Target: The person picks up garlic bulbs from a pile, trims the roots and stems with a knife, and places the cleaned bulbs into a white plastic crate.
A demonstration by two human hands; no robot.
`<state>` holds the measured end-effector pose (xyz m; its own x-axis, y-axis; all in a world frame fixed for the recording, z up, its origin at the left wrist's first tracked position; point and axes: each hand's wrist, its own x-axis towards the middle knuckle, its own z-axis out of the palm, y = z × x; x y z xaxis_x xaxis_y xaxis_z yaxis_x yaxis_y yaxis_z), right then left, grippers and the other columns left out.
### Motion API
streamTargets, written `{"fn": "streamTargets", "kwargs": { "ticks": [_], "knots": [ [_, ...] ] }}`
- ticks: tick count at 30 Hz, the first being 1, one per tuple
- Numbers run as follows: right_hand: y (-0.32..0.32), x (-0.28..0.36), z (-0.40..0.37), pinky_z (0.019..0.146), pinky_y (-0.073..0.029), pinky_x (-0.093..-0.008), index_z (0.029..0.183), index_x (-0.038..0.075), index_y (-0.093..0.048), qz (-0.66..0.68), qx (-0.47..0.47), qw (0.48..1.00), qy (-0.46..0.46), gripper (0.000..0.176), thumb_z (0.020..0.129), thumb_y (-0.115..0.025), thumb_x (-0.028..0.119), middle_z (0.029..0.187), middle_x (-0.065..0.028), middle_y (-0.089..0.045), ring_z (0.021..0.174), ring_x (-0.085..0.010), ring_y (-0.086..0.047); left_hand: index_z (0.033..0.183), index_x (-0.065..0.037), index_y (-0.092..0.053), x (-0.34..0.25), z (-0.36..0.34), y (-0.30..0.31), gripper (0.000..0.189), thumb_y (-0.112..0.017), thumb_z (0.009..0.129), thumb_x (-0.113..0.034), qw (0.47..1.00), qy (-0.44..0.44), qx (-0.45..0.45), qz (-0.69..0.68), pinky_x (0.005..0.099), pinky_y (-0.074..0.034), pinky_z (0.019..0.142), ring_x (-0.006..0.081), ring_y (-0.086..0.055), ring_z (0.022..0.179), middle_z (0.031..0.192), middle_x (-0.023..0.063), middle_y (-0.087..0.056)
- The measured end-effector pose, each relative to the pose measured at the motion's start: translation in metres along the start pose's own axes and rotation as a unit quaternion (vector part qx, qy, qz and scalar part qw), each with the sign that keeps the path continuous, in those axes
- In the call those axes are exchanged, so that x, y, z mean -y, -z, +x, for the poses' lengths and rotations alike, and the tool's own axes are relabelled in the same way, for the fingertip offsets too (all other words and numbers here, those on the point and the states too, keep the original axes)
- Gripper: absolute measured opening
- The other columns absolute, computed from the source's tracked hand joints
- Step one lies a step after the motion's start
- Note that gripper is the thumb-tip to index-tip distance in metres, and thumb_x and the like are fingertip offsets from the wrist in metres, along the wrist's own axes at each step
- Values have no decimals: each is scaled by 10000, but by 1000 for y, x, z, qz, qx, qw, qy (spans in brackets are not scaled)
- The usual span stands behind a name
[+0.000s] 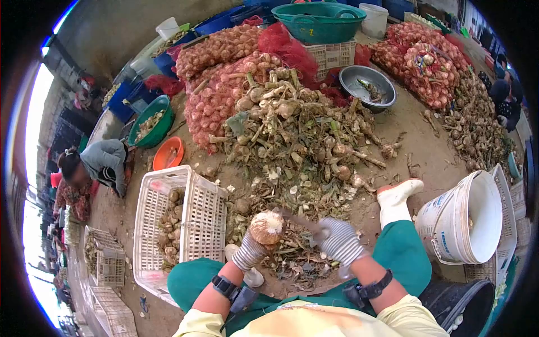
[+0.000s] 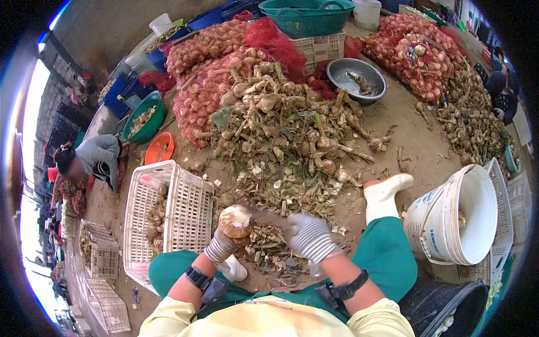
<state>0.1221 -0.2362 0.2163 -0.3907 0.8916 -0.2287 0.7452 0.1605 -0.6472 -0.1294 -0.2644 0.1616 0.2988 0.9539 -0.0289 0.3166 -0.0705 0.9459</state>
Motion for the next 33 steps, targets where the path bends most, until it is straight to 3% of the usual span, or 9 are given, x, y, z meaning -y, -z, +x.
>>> {"fn": "streamTargets", "kwargs": {
  "ticks": [3, 9, 11, 16, 20, 24, 28, 29, 33],
  "knots": [
    [-3, 27, -5, 579, -478, -408, 711, 84, -570, -10, -91, 971, 219, 115, 617, -564, 151, 679, -124, -567, 627, -320, -567, 1265, -68, -377, 9, -17, 5, 361, -388, 922, -180, 993, 98, 62, -14, 354, -419, 929, 218, -473, 1114, 1244, 92, -467],
    [-31, -1, 12, 593, -464, -420, 735, 65, -562, 5, -87, 970, 227, 188, 551, -592, 94, 663, -137, -536, 634, -331, -559, 1246, -55, -418, -22, -19, -5, 357, -436, 892, -97, 968, 186, 13, -166, 339, -410, 937, 213, -481, 1096, 1246, 114, -469],
    [-40, -14, 22, 630, -488, -422, 734, 67, -570, -20, -69, 984, 164, 143, 594, -598, 66, 700, -155, -573, 674, -330, -589, 1156, -50, -490, -52, 5, -1, 344, -550, 824, -116, 973, 197, 108, 60, 345, -442, 874, 199, -503, 1047, 1166, 95, -519],
    [-68, -131, 50, 780, -483, -385, 993, 89, -628, -32, 86, 961, -260, 316, 704, -571, 204, 972, -186, -609, 915, -319, -592, 1193, -86, -425, 7, -6, -10, 607, -706, 671, -212, 996, 18, 77, -43, 322, -393, 930, 195, -486, 1068, 1185, 70, -498],
    [-43, -104, 58, 876, -440, -367, 1132, 85, -553, 58, 82, 961, -256, 489, 683, -591, 276, 1077, -165, -584, 992, -325, -555, 1230, -97, -389, 41, 10, 26, 575, -622, 748, -309, 901, -18, 99, 421, 309, -375, 956, 196, -473, 1093, 1211, 63, -485],
    [-48, -105, 63, 843, -454, -361, 1059, 65, -586, 84, 75, 970, -216, 454, 656, -593, 275, 1010, -180, -601, 939, -324, -574, 1085, -65, -457, 97, -8, 123, 314, -495, 843, -262, 965, 82, -250, 15, 339, -460, 764, 215, -533, 865, 933, 64, -532],
    [-54, -107, 67, 767, -478, -341, 994, 42, -603, 167, 61, 956, -233, 403, 645, -609, 245, 862, -182, -627, 814, -305, -599, 885, -80, -517, 86, 1, 208, 205, -590, 797, -251, 820, 44, -567, -60, 259, -485, 632, 169, -551, 626, 768, 51, -573],
    [-60, -109, 68, 750, -481, -331, 992, 37, -603, 207, 72, 943, -250, 397, 647, -612, 233, 825, -176, -631, 784, -295, -602, 859, -91, -521, 42, 19, 201, 183, -608, 795, -238, 692, -55, -635, -339, 236, -489, 623, 161, -551, 590, 733, 42, -576],
    [-94, -130, 79, 710, -480, -312, 968, 17, -603, 183, 80, 952, -233, 351, 674, -605, 208, 735, -145, -625, 697, -272, -591, 899, -72, -531, 103, 71, 190, 337, -699, 703, -288, 686, 32, -530, -498, 378, -451, 850, 226, -515, 792, 785, 34, -522]
  ]
}}
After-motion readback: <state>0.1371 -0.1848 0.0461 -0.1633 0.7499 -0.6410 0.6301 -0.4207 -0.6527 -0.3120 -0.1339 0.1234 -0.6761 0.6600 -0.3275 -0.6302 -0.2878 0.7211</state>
